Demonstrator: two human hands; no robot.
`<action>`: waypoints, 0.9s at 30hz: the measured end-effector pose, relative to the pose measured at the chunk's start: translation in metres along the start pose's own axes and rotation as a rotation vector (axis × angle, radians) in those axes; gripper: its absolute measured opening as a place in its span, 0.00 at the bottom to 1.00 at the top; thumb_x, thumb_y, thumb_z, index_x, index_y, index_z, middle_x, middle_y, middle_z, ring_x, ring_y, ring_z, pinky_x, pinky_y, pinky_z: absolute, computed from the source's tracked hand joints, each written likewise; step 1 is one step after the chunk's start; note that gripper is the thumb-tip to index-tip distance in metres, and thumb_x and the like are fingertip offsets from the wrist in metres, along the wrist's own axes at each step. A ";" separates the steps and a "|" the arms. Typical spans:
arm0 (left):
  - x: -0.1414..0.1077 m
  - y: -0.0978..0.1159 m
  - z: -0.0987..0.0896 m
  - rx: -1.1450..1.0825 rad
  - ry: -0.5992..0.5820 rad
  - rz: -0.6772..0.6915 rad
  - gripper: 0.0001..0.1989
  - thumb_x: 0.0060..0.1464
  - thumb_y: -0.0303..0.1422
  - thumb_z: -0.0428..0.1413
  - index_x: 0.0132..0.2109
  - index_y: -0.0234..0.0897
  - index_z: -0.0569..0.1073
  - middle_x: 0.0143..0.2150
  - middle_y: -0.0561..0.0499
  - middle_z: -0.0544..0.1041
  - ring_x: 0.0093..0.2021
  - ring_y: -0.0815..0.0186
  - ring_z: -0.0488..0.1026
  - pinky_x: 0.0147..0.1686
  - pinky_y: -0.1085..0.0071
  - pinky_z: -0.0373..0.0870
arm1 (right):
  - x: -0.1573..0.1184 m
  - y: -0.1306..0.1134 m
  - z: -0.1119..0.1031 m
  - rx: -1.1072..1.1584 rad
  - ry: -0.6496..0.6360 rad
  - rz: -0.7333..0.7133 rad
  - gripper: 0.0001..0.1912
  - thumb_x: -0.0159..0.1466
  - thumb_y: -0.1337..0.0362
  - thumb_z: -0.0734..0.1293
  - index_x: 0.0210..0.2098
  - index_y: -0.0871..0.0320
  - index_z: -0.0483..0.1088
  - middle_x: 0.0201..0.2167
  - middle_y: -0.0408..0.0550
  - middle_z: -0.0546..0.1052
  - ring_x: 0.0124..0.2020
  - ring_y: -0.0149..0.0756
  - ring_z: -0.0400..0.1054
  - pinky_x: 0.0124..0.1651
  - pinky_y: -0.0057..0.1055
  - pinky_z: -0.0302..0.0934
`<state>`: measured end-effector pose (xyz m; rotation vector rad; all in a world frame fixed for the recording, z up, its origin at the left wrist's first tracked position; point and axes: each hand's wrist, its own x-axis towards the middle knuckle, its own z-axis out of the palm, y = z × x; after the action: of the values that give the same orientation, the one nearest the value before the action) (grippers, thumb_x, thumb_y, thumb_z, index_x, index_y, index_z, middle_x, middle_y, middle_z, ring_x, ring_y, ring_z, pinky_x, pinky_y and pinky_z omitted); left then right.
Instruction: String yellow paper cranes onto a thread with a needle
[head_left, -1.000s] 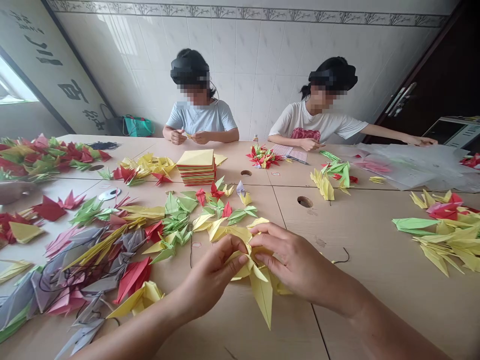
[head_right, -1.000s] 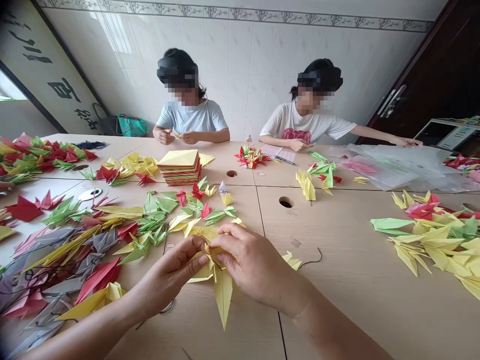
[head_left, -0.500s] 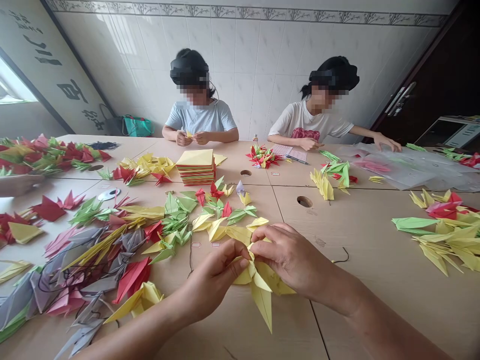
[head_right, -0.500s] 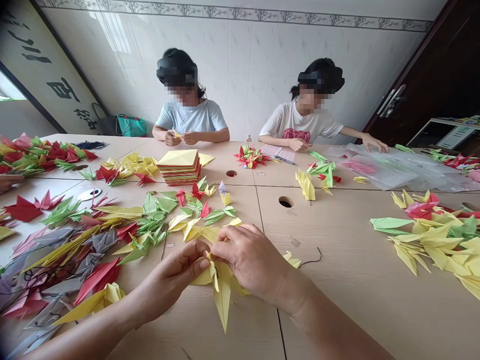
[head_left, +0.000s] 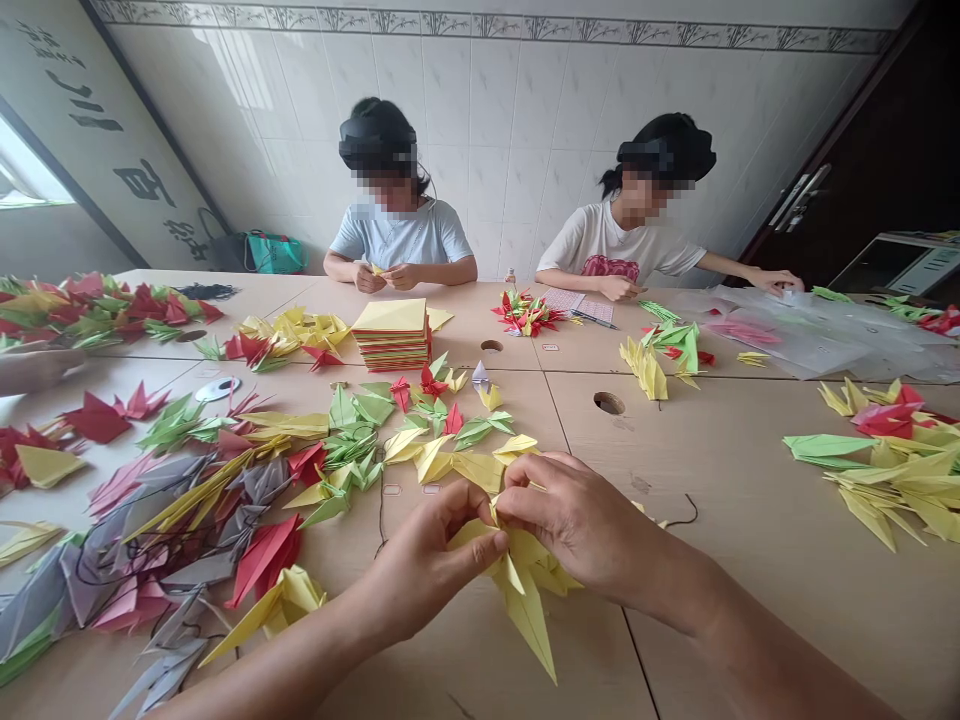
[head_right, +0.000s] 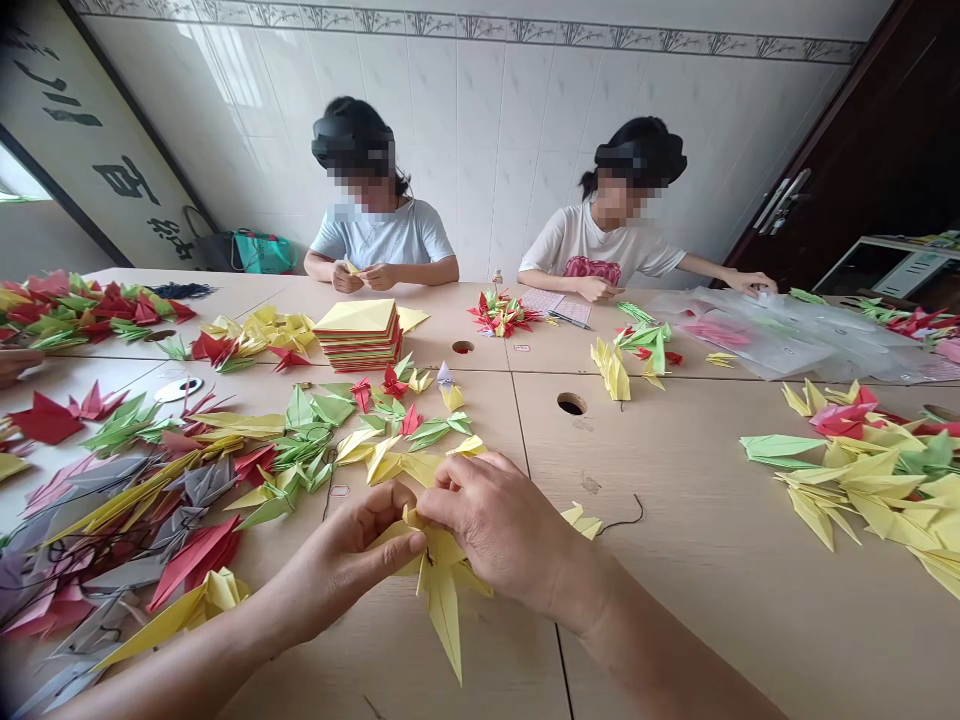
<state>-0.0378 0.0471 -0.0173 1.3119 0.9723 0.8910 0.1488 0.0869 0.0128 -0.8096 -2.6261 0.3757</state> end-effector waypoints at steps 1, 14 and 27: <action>0.000 0.000 0.000 -0.018 0.011 -0.011 0.13 0.53 0.40 0.58 0.34 0.36 0.65 0.34 0.51 0.68 0.36 0.66 0.64 0.36 0.70 0.61 | 0.000 -0.001 0.000 0.002 0.013 -0.005 0.10 0.63 0.75 0.60 0.33 0.57 0.71 0.31 0.44 0.68 0.32 0.32 0.61 0.39 0.32 0.59; 0.004 0.001 -0.003 -0.323 0.115 -0.060 0.13 0.51 0.37 0.62 0.33 0.37 0.65 0.32 0.55 0.73 0.33 0.71 0.67 0.35 0.75 0.62 | -0.001 -0.007 0.002 -0.131 0.192 -0.068 0.06 0.64 0.68 0.63 0.32 0.59 0.71 0.43 0.52 0.73 0.46 0.42 0.66 0.48 0.42 0.63; 0.006 -0.007 -0.005 -0.296 0.136 -0.060 0.15 0.47 0.37 0.65 0.32 0.36 0.66 0.28 0.58 0.71 0.30 0.72 0.66 0.32 0.76 0.61 | -0.001 -0.009 0.018 -0.131 0.257 -0.153 0.07 0.62 0.74 0.60 0.34 0.61 0.69 0.42 0.52 0.75 0.44 0.42 0.67 0.50 0.43 0.64</action>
<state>-0.0402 0.0540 -0.0246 0.9773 0.9391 1.0447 0.1372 0.0764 -0.0006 -0.6437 -2.4682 0.0534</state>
